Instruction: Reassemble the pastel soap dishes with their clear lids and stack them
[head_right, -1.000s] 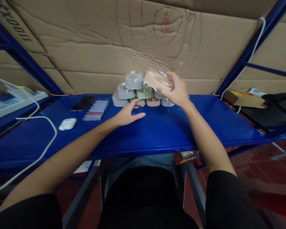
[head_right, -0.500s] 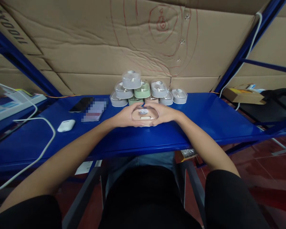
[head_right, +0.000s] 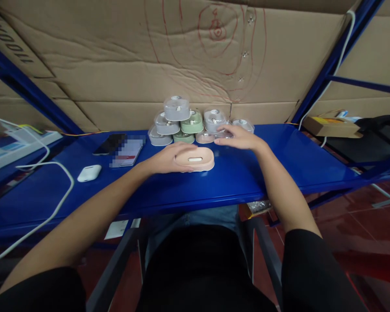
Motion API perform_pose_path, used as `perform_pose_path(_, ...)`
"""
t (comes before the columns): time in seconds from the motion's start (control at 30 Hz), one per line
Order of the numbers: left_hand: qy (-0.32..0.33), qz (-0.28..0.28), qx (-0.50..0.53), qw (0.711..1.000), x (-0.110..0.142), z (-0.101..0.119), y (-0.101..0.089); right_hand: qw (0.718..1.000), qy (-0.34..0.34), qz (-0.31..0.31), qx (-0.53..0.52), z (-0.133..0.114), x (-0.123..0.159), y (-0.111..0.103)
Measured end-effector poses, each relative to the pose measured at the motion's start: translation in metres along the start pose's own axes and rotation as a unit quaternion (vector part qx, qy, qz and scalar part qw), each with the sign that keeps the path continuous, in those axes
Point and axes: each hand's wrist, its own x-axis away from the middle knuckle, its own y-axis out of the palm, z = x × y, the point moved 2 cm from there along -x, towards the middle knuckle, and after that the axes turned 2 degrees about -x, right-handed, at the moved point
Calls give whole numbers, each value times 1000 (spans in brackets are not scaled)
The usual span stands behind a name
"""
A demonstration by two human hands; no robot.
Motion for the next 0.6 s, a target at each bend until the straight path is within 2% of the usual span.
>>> perform_pose_path(0.07, 15, -21, -15, 1000, 0, 1, 0, 999, 53, -5, -4, 8, 3, -10)
perform_pose_path(0.17, 29, -33, -2, 999, 0, 3, 1, 995, 98, -25, -7, 17, 4, -13)
perform_pose_path(0.4, 35, -18, 22, 999, -1, 11, 2, 990, 125, -67, -1, 25, 2, -6)
perform_pose_path(0.6, -16, 27, -21, 999, -1, 1, -19, 990, 114, -70, 40, 29, 2, -13)
